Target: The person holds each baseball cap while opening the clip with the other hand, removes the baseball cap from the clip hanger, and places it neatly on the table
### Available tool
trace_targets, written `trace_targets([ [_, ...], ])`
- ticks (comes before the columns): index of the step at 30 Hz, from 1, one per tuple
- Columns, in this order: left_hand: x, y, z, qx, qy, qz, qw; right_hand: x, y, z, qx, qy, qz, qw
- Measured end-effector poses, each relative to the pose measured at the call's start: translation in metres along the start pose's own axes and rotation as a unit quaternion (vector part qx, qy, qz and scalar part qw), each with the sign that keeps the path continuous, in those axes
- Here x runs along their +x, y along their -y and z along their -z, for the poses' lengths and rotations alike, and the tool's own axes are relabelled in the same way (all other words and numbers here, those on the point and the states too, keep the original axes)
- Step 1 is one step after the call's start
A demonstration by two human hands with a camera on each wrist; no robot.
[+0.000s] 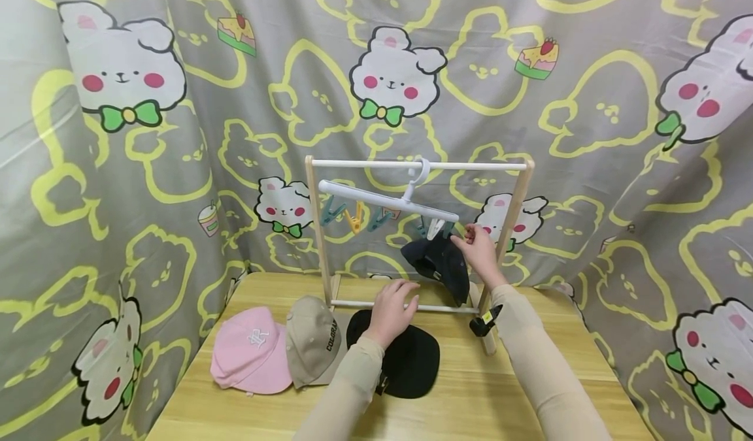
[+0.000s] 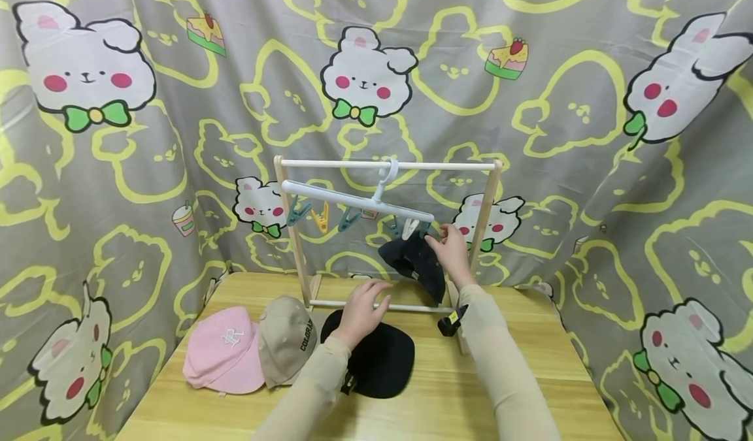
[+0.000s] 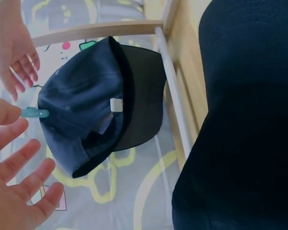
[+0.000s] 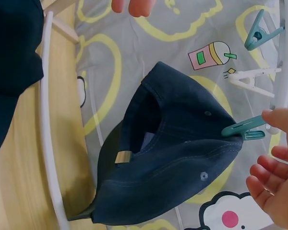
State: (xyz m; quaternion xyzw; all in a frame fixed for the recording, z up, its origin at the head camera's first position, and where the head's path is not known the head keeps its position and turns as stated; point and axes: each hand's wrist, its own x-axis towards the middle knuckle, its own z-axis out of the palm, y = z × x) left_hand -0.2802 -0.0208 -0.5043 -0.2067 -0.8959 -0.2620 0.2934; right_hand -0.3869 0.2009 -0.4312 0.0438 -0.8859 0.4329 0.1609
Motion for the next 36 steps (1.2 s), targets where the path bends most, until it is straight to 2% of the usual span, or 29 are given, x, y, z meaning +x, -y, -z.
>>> trace_targets([
  [10,0.009,0.001,-0.004,0.006,0.028,0.004,0.9996,0.017,0.008,0.002,0.011,0.043,0.0,0.999],
  [18,0.014,0.001,-0.006,0.012,0.069,0.004,0.9975,0.026,0.012,-0.005,0.004,0.04,-0.002,0.9992],
  [30,0.015,0.003,-0.008,0.015,0.074,-0.006,0.9971,0.035,0.014,-0.009,-0.009,0.06,-0.001,0.9982],
  [36,0.013,0.005,-0.008,0.016,0.081,-0.001,0.9966,0.037,0.014,-0.011,-0.009,0.044,0.012,0.9989],
])
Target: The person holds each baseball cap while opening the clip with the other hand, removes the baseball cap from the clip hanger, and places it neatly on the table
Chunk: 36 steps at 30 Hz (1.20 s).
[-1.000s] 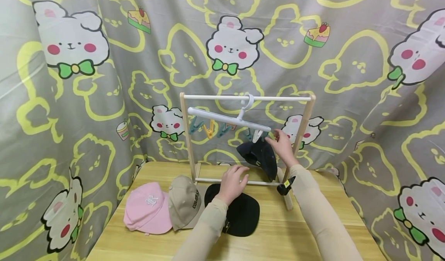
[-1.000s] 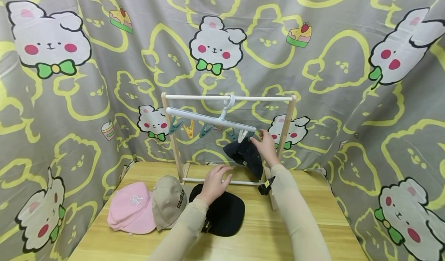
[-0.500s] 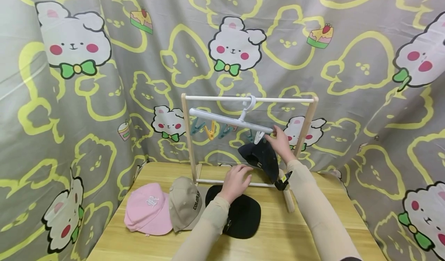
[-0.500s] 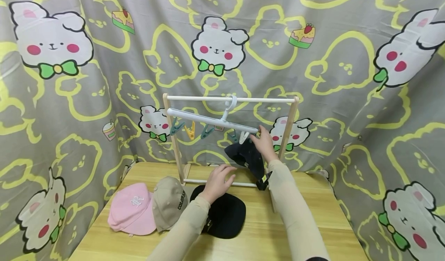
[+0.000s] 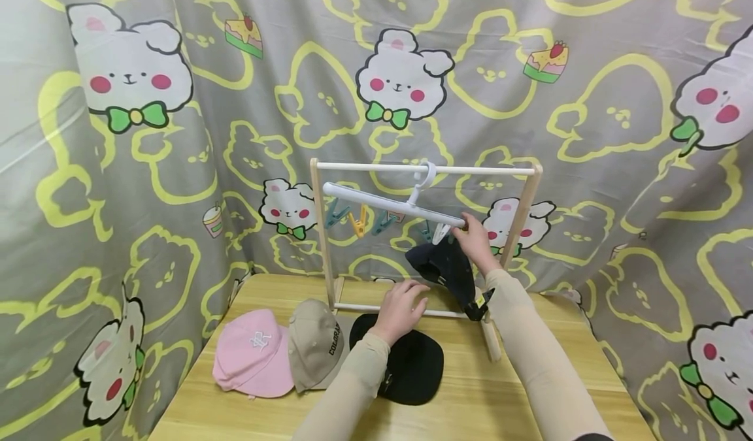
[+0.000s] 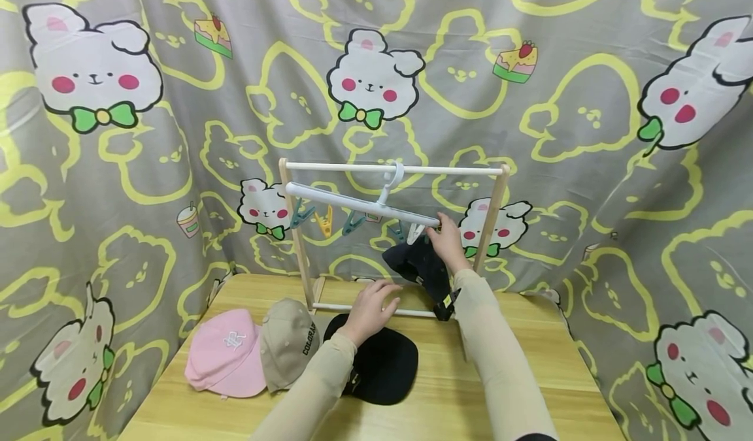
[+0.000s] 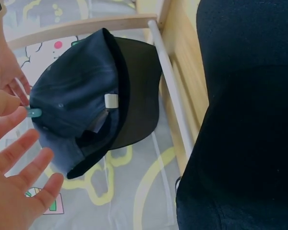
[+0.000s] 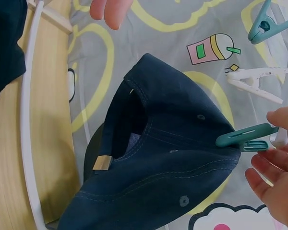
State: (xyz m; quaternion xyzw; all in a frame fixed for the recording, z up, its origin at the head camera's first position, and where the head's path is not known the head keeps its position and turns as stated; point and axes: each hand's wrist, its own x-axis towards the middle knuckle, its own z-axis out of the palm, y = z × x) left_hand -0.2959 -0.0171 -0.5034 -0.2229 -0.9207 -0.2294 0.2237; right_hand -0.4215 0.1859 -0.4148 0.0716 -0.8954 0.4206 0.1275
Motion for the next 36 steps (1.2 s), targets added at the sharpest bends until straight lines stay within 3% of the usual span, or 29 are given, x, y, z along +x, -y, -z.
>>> trace_targets([
  [8,-0.002,-0.002,0.0,-0.005,0.009,-0.003,0.9999,-0.003,-0.001,0.003,-0.021,-0.025,0.022,0.9992],
  [21,0.0,-0.007,0.0,-0.013,-0.001,-0.023,0.9996,-0.012,-0.001,0.012,-0.03,-0.026,0.05,0.998],
  [36,0.004,-0.013,-0.003,-0.01,-0.025,-0.073,0.997,-0.02,0.007,0.016,-0.034,-0.047,0.075,0.9955],
])
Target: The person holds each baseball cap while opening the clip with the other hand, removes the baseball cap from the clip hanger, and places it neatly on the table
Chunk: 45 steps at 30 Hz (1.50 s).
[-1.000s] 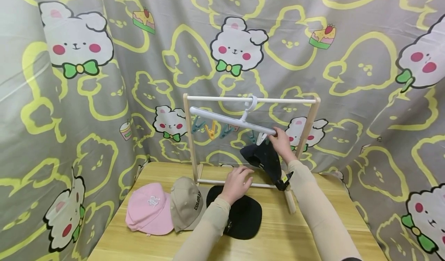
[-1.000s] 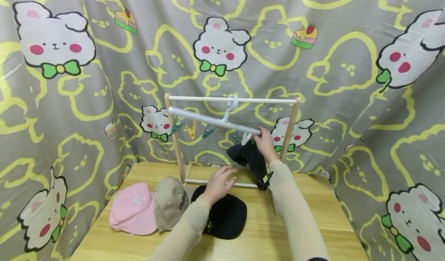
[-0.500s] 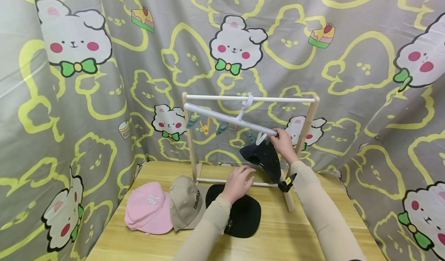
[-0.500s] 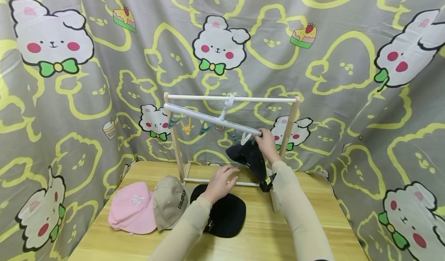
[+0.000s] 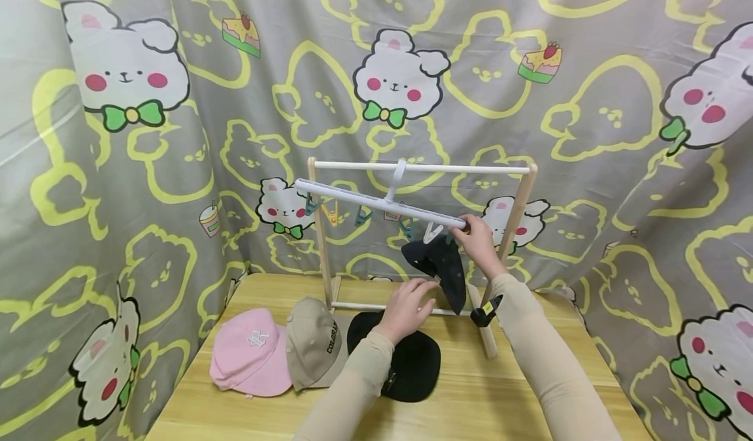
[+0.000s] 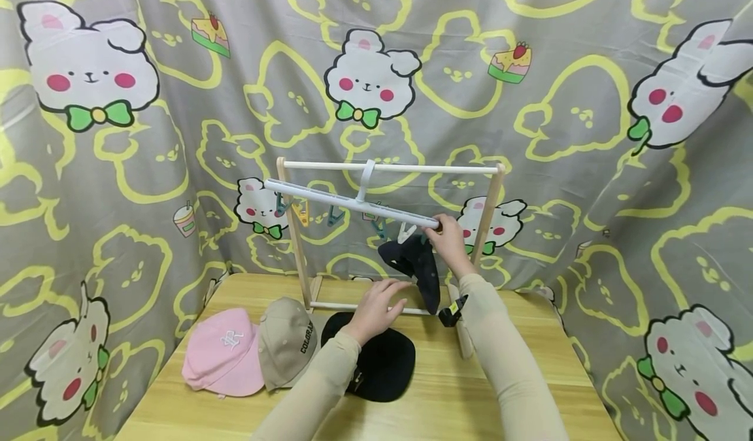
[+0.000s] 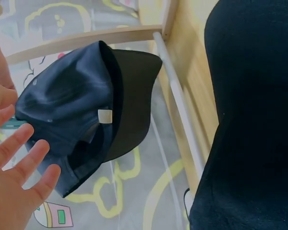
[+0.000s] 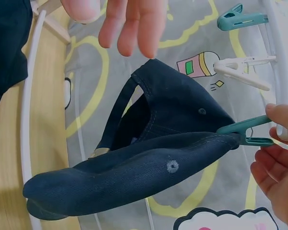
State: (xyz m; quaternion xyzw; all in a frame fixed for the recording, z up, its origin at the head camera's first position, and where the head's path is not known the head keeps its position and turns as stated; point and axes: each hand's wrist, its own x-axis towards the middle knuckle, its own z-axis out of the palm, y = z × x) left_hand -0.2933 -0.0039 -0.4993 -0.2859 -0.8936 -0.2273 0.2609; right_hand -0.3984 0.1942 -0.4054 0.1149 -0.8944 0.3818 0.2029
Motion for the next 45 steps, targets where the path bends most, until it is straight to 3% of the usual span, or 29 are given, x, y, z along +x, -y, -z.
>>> trace_targets([
  [13,0.01,-0.011,-0.002,0.007,0.02,-0.016,0.9996,-0.005,0.0,0.001,0.026,-0.033,0.002,0.9991],
  [20,0.014,-0.014,-0.005,-0.001,0.062,-0.001,0.9981,-0.007,-0.001,-0.001,0.022,-0.048,0.004,0.9986],
  [33,0.019,-0.02,-0.009,-0.009,0.1,0.046,0.9939,-0.009,0.006,-0.002,0.021,-0.059,0.006,0.998],
  [45,0.021,-0.019,-0.009,-0.02,0.109,0.085,0.9901,-0.012,0.013,-0.002,0.025,-0.056,0.005,0.9981],
])
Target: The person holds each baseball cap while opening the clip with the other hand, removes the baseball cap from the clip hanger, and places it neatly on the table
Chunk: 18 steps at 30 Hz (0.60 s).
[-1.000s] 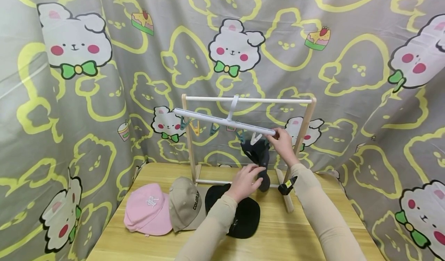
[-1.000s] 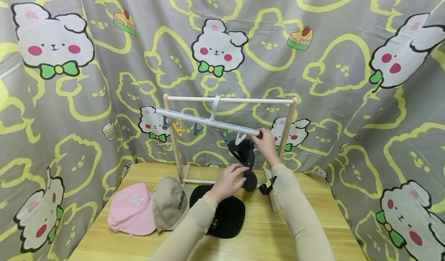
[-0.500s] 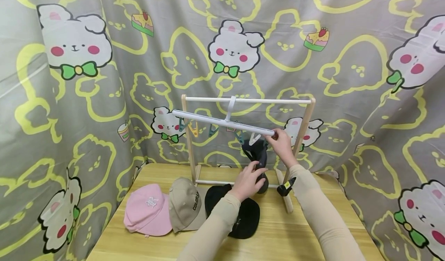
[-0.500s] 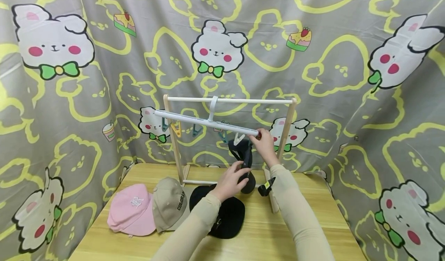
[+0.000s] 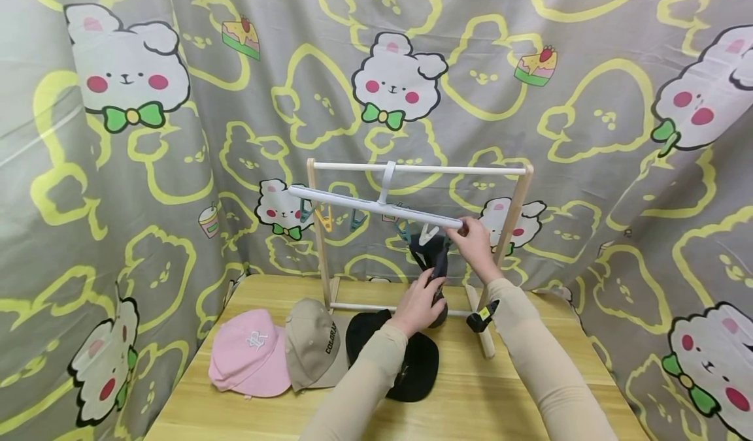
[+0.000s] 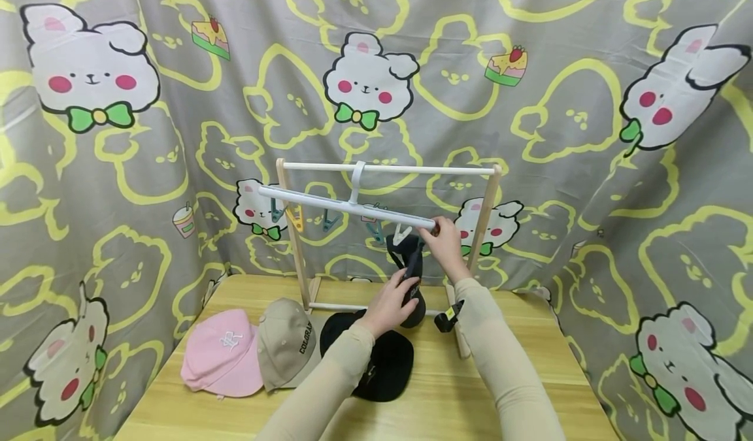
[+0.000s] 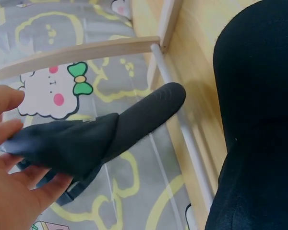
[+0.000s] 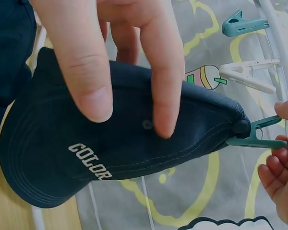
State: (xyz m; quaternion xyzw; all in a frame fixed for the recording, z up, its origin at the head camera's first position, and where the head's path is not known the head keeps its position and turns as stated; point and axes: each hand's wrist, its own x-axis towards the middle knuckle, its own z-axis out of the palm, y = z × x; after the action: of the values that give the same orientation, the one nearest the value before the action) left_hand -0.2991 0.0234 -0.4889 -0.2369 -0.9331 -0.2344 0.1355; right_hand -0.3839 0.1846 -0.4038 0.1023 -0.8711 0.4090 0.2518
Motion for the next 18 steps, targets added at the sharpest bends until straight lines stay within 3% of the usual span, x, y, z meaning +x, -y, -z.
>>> trace_targets([
  [7,-0.0005,0.0023,0.0017,-0.034,-0.046,-0.01,0.9983,-0.0003,0.0031,-0.0019,0.008,-0.001,-0.004,1.0],
  [18,-0.0036,0.01,0.0001,-0.001,-0.095,-0.055,0.9939,-0.0012,0.0004,-0.0049,0.006,-0.001,-0.002,1.0],
])
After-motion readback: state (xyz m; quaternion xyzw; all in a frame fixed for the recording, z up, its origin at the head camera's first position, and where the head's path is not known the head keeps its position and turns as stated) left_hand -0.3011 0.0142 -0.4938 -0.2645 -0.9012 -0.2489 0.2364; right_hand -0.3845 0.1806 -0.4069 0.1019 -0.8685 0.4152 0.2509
